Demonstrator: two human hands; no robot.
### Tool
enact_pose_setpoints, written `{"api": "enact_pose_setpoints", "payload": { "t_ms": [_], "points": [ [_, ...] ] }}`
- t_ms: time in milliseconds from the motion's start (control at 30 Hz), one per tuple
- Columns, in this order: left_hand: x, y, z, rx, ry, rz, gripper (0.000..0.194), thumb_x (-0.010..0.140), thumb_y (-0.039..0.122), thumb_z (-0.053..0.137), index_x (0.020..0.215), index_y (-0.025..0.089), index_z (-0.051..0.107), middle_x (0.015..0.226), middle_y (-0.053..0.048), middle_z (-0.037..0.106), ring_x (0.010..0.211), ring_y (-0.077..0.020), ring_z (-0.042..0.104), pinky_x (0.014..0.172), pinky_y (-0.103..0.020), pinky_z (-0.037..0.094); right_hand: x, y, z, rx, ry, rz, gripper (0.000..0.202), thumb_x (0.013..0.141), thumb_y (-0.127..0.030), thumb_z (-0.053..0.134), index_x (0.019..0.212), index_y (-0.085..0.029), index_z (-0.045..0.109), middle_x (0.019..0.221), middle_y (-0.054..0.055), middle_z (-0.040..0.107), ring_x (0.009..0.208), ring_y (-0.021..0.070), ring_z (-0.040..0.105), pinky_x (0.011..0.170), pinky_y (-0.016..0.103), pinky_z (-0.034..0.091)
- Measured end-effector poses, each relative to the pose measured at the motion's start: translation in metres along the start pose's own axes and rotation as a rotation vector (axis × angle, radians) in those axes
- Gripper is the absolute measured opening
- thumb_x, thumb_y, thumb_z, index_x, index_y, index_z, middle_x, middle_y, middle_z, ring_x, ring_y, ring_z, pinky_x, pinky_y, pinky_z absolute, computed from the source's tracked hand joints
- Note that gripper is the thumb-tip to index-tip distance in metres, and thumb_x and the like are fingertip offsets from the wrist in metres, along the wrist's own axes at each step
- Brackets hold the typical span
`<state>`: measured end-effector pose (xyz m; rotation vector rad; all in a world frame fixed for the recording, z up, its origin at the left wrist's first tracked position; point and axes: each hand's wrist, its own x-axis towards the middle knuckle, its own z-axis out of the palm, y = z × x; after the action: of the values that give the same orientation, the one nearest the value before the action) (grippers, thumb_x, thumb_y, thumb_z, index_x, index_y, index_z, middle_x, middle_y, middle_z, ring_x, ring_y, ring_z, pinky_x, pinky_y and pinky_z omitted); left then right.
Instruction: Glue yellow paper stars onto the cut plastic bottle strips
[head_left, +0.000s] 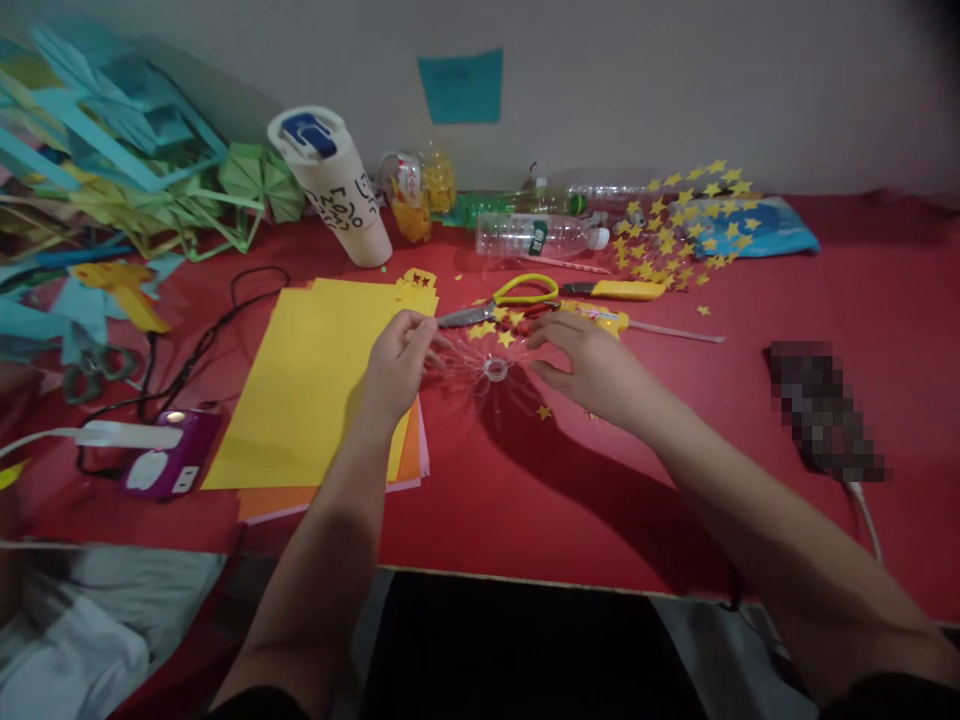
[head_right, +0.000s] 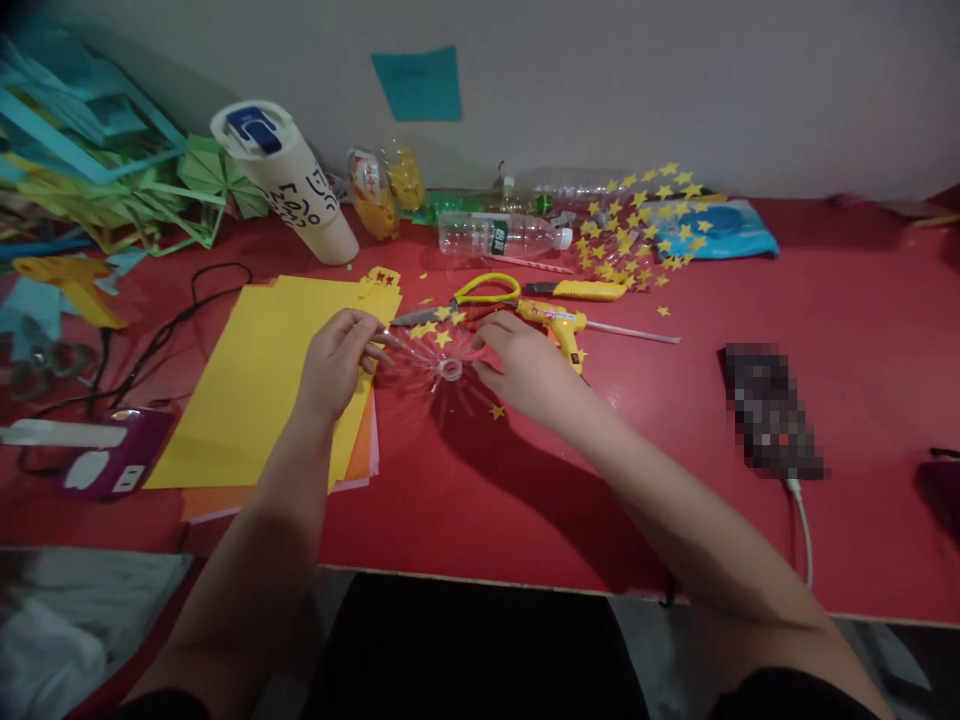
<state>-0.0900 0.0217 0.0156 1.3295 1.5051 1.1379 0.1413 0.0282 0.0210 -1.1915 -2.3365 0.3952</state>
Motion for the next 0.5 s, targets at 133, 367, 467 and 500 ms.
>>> {"api": "enact_pose_setpoints", "payload": {
  "t_ms": [133,367,467,500],
  "points": [
    [0.001,-0.003,-0.005,0.016,0.047,-0.047,0.024,0.087,0.040,0.052,0.074,0.023,0.041,0.054,0.004,0.058,0.040,-0.0100,0.049,0.042,-0.023,0.032,-0.003,0.008,-0.003,0.068,0.104,0.045,0.016,0.079,-0.018,0.057,0.095,-0.021,0.062,0.113,0.010,0.065,0.109,0.0258,0.060,0.095,0.046,0.046],
    [0.011,-0.021,0.000,0.019,0.043,-0.137,0.012,0.082,0.027,0.057,0.075,0.020,0.050,0.067,0.002,0.058,0.050,-0.0096,0.053,0.046,-0.021,0.040,-0.003,0.022,0.008,0.113,0.067,0.080,0.020,0.080,-0.021,0.057,0.099,-0.020,0.062,0.114,0.011,0.064,0.110,0.0261,0.060,0.095,0.046,0.046],
    [0.012,-0.022,0.009,-0.106,-0.016,-0.252,0.006,0.081,0.022,0.056,0.082,0.019,0.051,0.078,-0.001,0.060,0.058,-0.0114,0.060,0.049,-0.022,0.047,-0.004,0.023,0.011,0.088,0.106,0.105,0.022,0.080,-0.026,0.060,0.102,-0.020,0.062,0.118,0.012,0.061,0.115,0.0274,0.056,0.098,0.048,0.044],
    [0.011,-0.021,0.012,-0.153,-0.037,-0.273,0.006,0.082,0.022,0.055,0.085,0.019,0.051,0.081,-0.001,0.061,0.060,-0.0121,0.062,0.051,-0.023,0.049,-0.005,0.023,0.013,0.075,0.123,0.118,0.023,0.080,-0.028,0.061,0.102,-0.020,0.062,0.118,0.013,0.060,0.115,0.0279,0.056,0.098,0.049,0.044]
  ]
}}
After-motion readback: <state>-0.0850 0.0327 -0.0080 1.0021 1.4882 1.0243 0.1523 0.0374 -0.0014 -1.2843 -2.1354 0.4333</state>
